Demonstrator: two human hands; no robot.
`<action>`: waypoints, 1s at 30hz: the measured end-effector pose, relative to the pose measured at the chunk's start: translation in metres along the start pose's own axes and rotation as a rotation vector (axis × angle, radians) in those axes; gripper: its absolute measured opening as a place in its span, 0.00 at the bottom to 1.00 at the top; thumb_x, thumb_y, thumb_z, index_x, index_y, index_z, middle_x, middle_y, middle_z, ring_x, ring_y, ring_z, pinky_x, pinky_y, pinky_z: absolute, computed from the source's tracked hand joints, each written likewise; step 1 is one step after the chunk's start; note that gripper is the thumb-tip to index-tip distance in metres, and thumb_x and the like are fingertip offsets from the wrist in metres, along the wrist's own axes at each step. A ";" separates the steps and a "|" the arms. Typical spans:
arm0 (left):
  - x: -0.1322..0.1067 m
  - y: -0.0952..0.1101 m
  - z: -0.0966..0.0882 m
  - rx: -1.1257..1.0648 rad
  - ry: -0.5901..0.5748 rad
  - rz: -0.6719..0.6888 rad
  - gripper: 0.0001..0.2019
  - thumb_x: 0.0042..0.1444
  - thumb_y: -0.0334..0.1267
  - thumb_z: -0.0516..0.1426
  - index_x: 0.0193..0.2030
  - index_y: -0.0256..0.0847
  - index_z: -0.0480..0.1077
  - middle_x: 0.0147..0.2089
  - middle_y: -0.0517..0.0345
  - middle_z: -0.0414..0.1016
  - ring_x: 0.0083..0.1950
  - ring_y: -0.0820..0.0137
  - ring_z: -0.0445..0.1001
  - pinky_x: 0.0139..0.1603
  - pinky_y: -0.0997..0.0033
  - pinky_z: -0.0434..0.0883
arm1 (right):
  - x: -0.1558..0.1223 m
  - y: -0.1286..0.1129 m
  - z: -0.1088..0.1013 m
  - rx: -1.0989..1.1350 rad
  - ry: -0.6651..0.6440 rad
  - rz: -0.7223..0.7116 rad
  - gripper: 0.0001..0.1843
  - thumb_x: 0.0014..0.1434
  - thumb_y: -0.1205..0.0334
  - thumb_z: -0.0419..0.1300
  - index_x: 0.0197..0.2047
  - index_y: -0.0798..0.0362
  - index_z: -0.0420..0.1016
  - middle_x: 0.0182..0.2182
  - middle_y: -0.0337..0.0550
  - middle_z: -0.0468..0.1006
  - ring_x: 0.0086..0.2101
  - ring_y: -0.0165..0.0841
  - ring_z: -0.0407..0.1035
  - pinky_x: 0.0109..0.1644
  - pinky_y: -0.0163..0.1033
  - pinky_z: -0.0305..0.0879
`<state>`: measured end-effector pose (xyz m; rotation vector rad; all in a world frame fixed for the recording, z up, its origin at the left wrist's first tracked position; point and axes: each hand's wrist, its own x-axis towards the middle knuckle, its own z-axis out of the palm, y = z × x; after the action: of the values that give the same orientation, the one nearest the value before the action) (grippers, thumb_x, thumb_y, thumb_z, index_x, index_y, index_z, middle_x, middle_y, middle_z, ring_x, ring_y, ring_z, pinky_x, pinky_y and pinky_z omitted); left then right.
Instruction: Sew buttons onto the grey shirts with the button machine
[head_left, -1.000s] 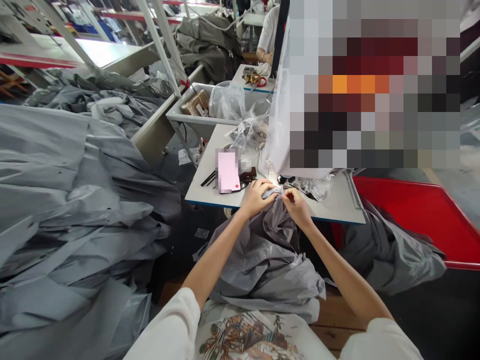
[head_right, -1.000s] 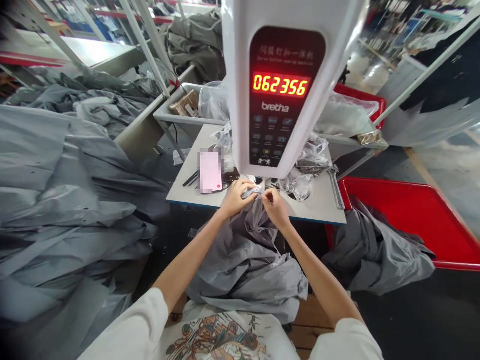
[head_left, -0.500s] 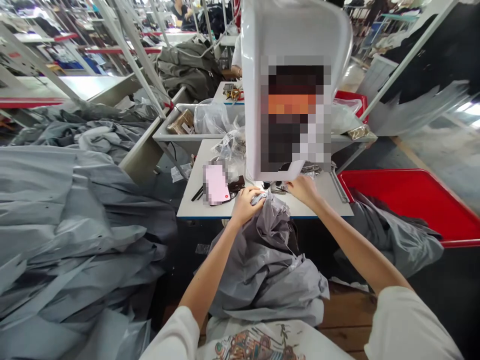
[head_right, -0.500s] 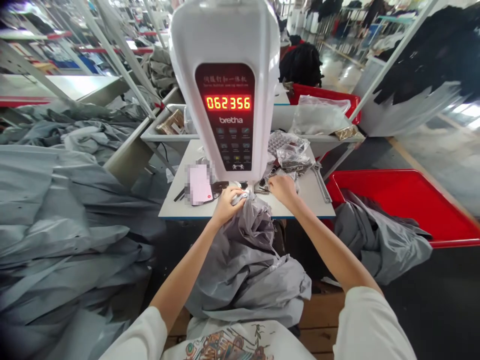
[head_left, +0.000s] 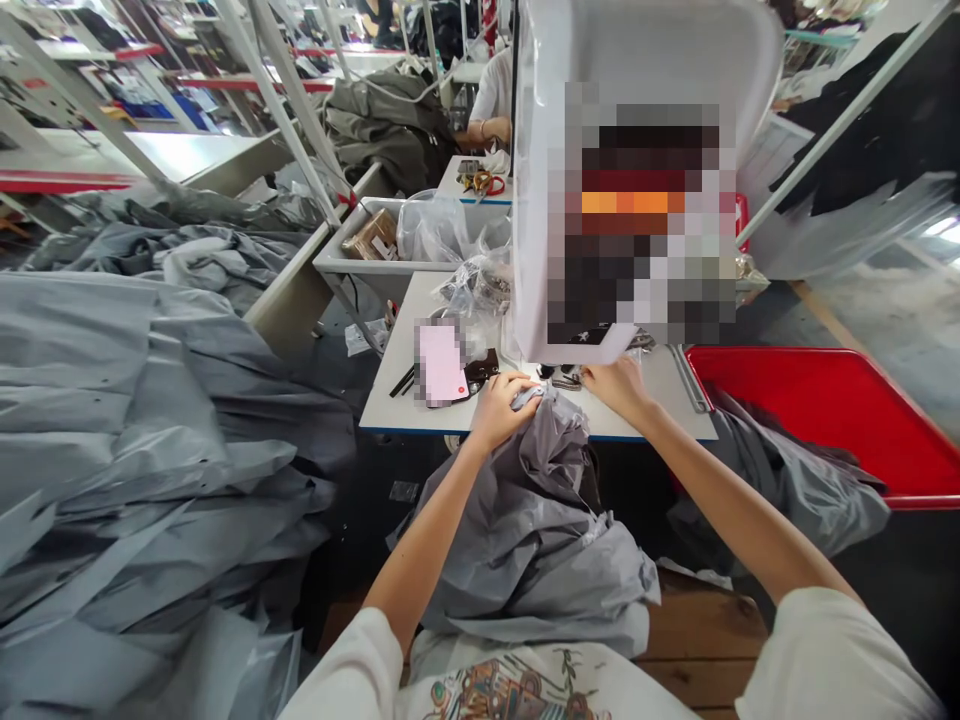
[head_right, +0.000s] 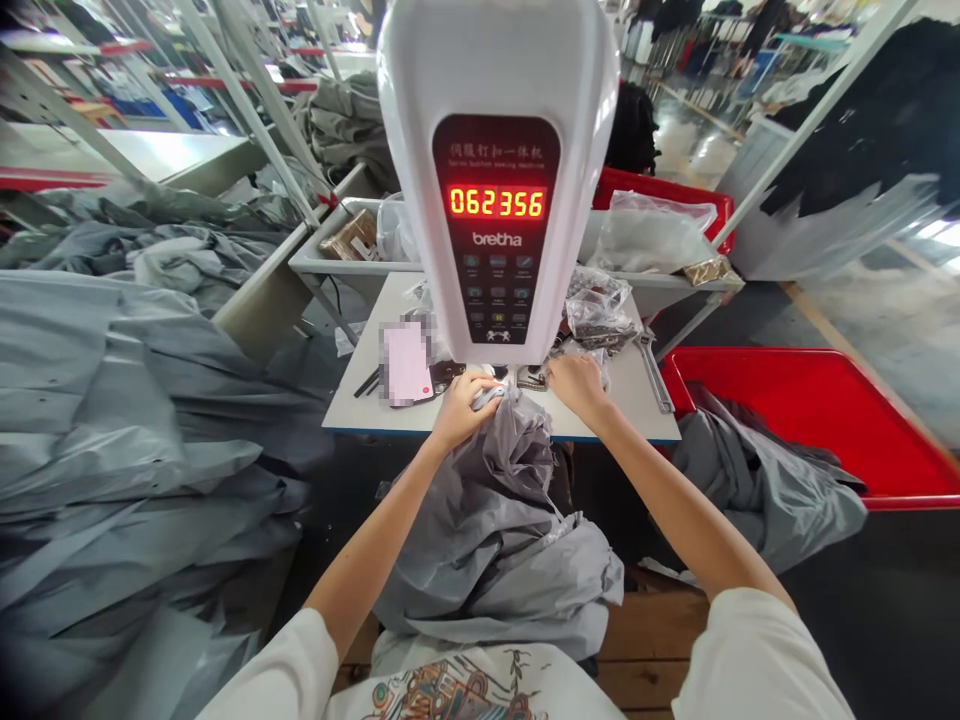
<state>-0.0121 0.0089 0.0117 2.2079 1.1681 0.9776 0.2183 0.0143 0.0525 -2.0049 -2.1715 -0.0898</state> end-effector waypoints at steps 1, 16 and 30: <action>0.000 0.000 0.000 -0.002 0.000 0.000 0.10 0.58 0.41 0.58 0.46 0.45 0.72 0.51 0.56 0.72 0.53 0.66 0.68 0.57 0.64 0.65 | 0.000 0.001 0.001 -0.005 0.017 -0.001 0.10 0.52 0.68 0.55 0.26 0.54 0.77 0.29 0.52 0.79 0.35 0.42 0.71 0.41 0.43 0.59; 0.000 0.003 -0.003 -0.011 0.009 -0.008 0.09 0.58 0.40 0.59 0.45 0.46 0.73 0.51 0.58 0.73 0.54 0.66 0.68 0.58 0.64 0.65 | -0.024 -0.028 -0.014 0.764 -0.014 0.043 0.11 0.53 0.55 0.58 0.29 0.53 0.75 0.29 0.42 0.77 0.30 0.33 0.67 0.36 0.38 0.62; 0.000 0.005 -0.005 -0.022 0.001 -0.016 0.09 0.58 0.40 0.59 0.46 0.47 0.73 0.51 0.59 0.73 0.54 0.66 0.67 0.58 0.64 0.64 | -0.015 -0.054 -0.006 0.614 -0.026 -0.034 0.12 0.55 0.53 0.57 0.29 0.53 0.73 0.24 0.40 0.72 0.28 0.32 0.65 0.32 0.36 0.59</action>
<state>-0.0137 0.0065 0.0178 2.1780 1.1680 0.9807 0.1667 -0.0064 0.0601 -1.6166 -1.9246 0.5332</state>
